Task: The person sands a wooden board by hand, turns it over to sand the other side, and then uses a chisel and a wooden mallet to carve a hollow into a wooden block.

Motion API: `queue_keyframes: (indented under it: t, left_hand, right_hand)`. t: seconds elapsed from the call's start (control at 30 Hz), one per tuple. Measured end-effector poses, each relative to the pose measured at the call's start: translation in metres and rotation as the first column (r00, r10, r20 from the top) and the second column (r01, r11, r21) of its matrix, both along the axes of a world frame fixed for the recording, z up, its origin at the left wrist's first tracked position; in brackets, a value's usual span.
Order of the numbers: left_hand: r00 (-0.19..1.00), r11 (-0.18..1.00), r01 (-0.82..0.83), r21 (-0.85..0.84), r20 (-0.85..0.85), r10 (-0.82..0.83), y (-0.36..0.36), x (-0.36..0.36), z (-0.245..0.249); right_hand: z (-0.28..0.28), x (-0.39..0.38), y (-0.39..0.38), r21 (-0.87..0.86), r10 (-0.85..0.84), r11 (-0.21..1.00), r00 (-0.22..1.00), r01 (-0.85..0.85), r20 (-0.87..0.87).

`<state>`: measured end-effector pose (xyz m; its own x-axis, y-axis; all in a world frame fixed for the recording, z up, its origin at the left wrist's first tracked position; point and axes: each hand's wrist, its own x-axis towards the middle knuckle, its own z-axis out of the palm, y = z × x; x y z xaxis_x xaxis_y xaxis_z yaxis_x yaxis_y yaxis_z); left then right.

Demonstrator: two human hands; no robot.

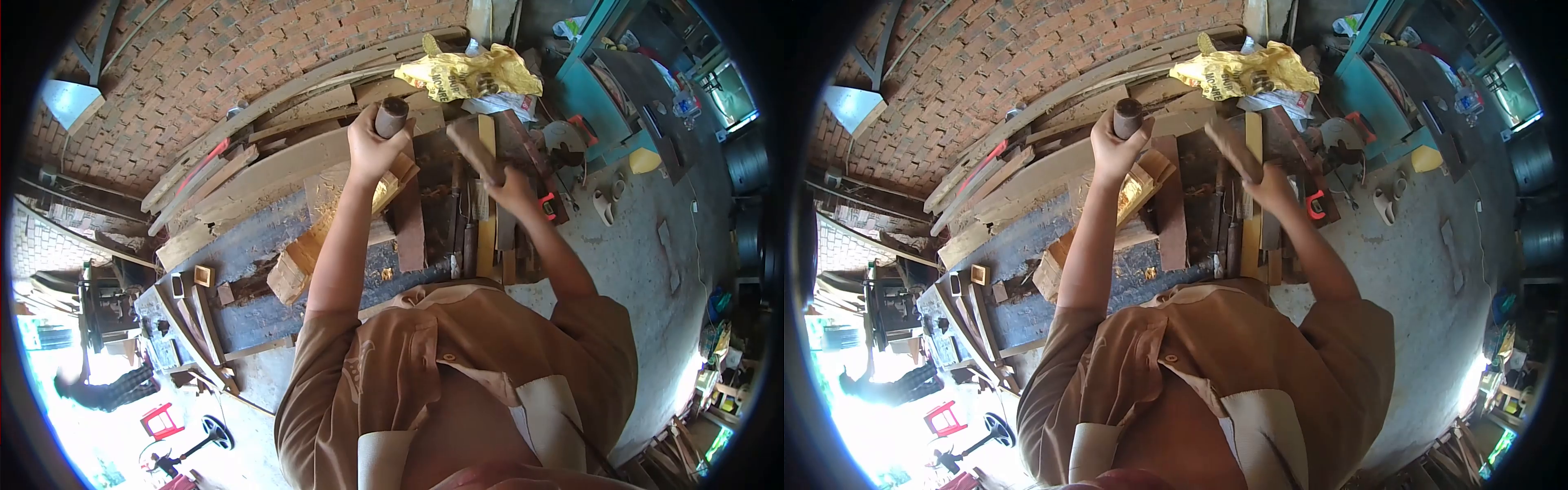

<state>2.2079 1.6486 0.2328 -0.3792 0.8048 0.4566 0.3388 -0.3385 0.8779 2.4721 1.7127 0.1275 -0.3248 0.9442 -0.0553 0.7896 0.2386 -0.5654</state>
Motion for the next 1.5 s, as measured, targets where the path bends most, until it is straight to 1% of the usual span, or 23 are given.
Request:
queue_keyframes:
  t: [0.07,0.13,0.17,0.23,0.37,0.53,0.6,0.67,0.7,0.73,0.77,0.83,0.87,0.93,1.0,1.07,1.13,1.2,1.23,1.3,1.37,1.43,1.5]
  left_hand:
    - [1.0,1.0,0.009,-0.003,0.028,-0.009,-0.001,0.002,0.0]
    - [0.999,1.0,0.018,-0.01,0.051,-0.017,-0.001,0.001,-0.001]
    - [0.999,1.0,0.021,-0.01,0.051,-0.02,-0.001,0.001,-0.002]
    - [0.998,0.999,0.028,-0.015,0.052,-0.027,-0.003,0.002,-0.001]
    - [0.999,0.999,0.035,-0.032,0.036,-0.033,-0.007,0.005,-0.001]
    - [0.999,0.999,0.032,-0.017,0.002,-0.032,-0.011,0.005,0.001]
    - [0.997,0.998,0.045,-0.048,0.068,-0.041,-0.011,0.003,-0.001]
    - [0.996,0.997,0.062,-0.041,0.067,-0.059,-0.011,0.0,-0.001]
    - [0.996,0.995,0.079,-0.056,0.04,-0.076,-0.01,-0.001,-0.003]
    - [0.996,0.993,0.093,-0.07,0.012,-0.093,-0.009,-0.002,-0.005]
    - [0.996,0.994,0.09,-0.067,0.011,-0.09,-0.007,-0.002,-0.007]
    - [0.994,0.991,0.108,-0.076,0.003,-0.108,-0.005,-0.001,-0.01]
    - [0.995,0.992,0.103,-0.079,0.001,-0.103,-0.007,0.002,-0.004]
    - [0.957,0.98,0.095,-0.173,-0.256,-0.138,-0.01,0.006,0.014]
    - [0.946,0.967,0.115,-0.226,-0.273,-0.176,-0.012,0.001,0.009]
    - [0.86,0.973,0.097,-0.208,-0.475,-0.188,-0.025,-0.008,0.005]
    - [0.859,0.963,0.025,-0.268,-0.488,-0.158,-0.049,-0.026,-0.012]
    - [0.751,0.857,-0.321,-0.403,-0.659,-0.029,-0.079,-0.042,-0.049]
    - [0.751,0.852,-0.333,-0.405,-0.66,-0.02,-0.093,-0.041,-0.06]
    - [0.707,0.547,-0.558,-0.624,-0.702,-0.078,-0.117,-0.033,-0.08]
    - [0.676,0.582,-0.575,-0.575,-0.735,-0.058,-0.131,-0.031,-0.11]
    - [0.659,0.638,-0.565,-0.523,-0.752,-0.033,-0.134,-0.03,-0.113]
    - [0.655,0.621,-0.581,-0.527,-0.755,-0.028,-0.131,-0.029,-0.115]
  right_hand:
    - [-0.071,0.011,0.001,0.075,0.061,0.995,0.998,-0.062,0.018]
    - [-0.069,0.007,-0.016,-0.073,0.05,0.997,0.978,-0.035,0.203]
    - [-0.073,0.005,-0.023,-0.076,0.052,0.996,0.978,-0.037,0.201]
    - [-0.085,0.001,-0.035,0.063,0.055,0.995,0.971,-0.071,0.231]
    - [-0.099,-0.01,-0.048,0.052,0.146,0.984,0.939,-0.17,0.312]
    - [-0.1,-0.018,-0.05,0.061,0.144,0.982,0.925,-0.176,0.353]
    - [-0.101,-0.018,-0.047,0.051,0.15,0.982,0.922,-0.18,0.357]
    - [-0.1,-0.02,-0.041,0.214,0.148,0.964,0.988,-0.156,0.049]
    - [-0.091,-0.025,-0.034,0.218,0.149,0.963,0.987,-0.157,0.052]
    - [-0.07,-0.035,-0.027,0.186,0.148,0.976,0.974,-0.115,-0.172]
    - [-0.046,-0.047,-0.021,0.144,0.133,0.986,0.912,-0.083,-0.388]
    - [0.01,-0.07,-0.017,0.144,0.218,0.976,0.712,-0.165,-0.667]
    - [0.041,-0.082,-0.017,0.204,0.293,0.956,0.662,-0.211,-0.69]
    - [0.083,-0.108,-0.017,0.262,0.37,0.929,0.603,-0.262,-0.707]
    - [0.106,-0.136,-0.018,0.362,0.473,0.857,0.278,-0.367,-0.836]
    - [0.11,-0.154,-0.02,0.329,0.439,0.876,0.297,-0.353,-0.848]
    - [0.109,-0.164,-0.02,0.299,0.41,0.89,0.315,-0.344,-0.856]
    - [0.1,-0.17,-0.018,0.22,0.264,0.908,0.08,-0.357,-0.961]
    - [0.1,-0.17,-0.019,0.231,0.268,0.901,0.052,-0.368,-0.962]
    - [0.094,-0.166,-0.017,0.141,0.164,0.917,0.031,-0.374,-0.986]
    - [0.092,-0.166,-0.014,0.112,0.111,0.93,-0.022,-0.35,-0.994]
    - [0.086,-0.164,-0.011,0.031,0.016,0.937,-0.045,-0.349,-0.999]
    - [0.083,-0.159,-0.008,-0.005,-0.03,0.938,-0.068,-0.346,-0.997]
